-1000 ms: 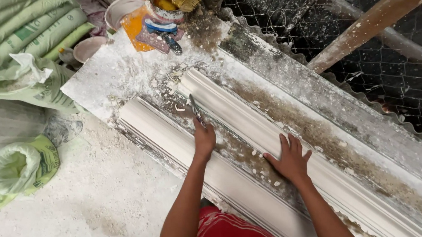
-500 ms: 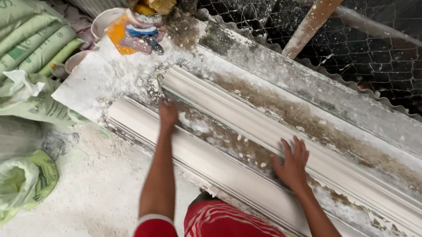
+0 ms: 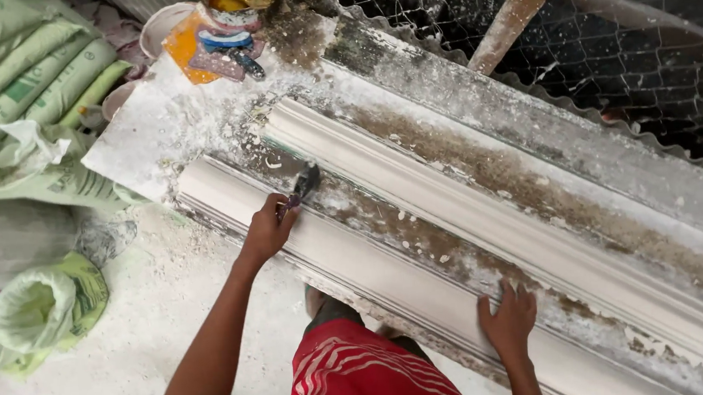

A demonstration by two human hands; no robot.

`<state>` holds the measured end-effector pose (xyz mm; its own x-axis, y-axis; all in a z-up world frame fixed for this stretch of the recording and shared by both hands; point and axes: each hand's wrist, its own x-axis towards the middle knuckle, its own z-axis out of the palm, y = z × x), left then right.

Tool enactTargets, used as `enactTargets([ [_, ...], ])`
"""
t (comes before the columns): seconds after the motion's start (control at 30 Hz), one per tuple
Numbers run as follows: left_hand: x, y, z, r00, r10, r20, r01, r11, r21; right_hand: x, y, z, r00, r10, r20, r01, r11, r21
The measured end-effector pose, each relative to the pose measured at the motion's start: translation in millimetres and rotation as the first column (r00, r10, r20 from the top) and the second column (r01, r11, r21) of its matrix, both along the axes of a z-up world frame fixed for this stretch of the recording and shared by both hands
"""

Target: Using a metal putty knife to scrape and smooth the edges and details of plaster crown molding sections on a workbench.

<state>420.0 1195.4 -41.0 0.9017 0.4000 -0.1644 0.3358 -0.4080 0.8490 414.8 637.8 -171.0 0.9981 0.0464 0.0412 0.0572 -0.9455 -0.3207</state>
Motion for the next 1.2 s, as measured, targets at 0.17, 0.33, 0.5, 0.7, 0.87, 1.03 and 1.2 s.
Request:
enactTargets([
  [0.17,36.9,60.4,17.0,0.930,-0.361,-0.075,0.367,0.888,0.277,10.8,49.1,28.2,0.924,-0.265,-0.275,0.236,0.963,-0.134],
  [0.33,86.2,128.7,13.2,0.721,-0.677,0.145,0.579,0.704,0.411,35.7,108.9,92.9,0.759,-0.455,-0.467,0.442,0.885,-0.144],
  [0.5,136.9,167.0,-7.3,0.533,-0.841,-0.095,0.785,0.449,0.427,27.4,102.1,50.6,0.813,-0.413,-0.410,0.401,0.908,-0.121],
  [0.7,128.7,61.0,-39.3,0.482,-0.826,-0.293,0.871,0.414,0.265,31.1,115.0,67.4,0.742,-0.476,-0.472,0.460,0.874,-0.159],
  [0.87,116.3,-19.9,-47.2,0.445,-0.891,-0.092,0.877,0.412,0.249,28.1,113.3,71.3,0.730,-0.479,-0.488,0.446,0.874,-0.191],
  [1.03,134.2,63.0,-37.8,0.411,-0.909,-0.071,0.852,0.355,0.385,-24.1,113.1,62.9,0.868,-0.426,-0.256,0.418,0.904,-0.089],
  [1.2,141.4,104.0,-10.4,0.465,-0.872,-0.151,0.830,0.370,0.418,-83.3,155.6,85.0,0.924,-0.366,0.108,0.364,0.930,0.037],
])
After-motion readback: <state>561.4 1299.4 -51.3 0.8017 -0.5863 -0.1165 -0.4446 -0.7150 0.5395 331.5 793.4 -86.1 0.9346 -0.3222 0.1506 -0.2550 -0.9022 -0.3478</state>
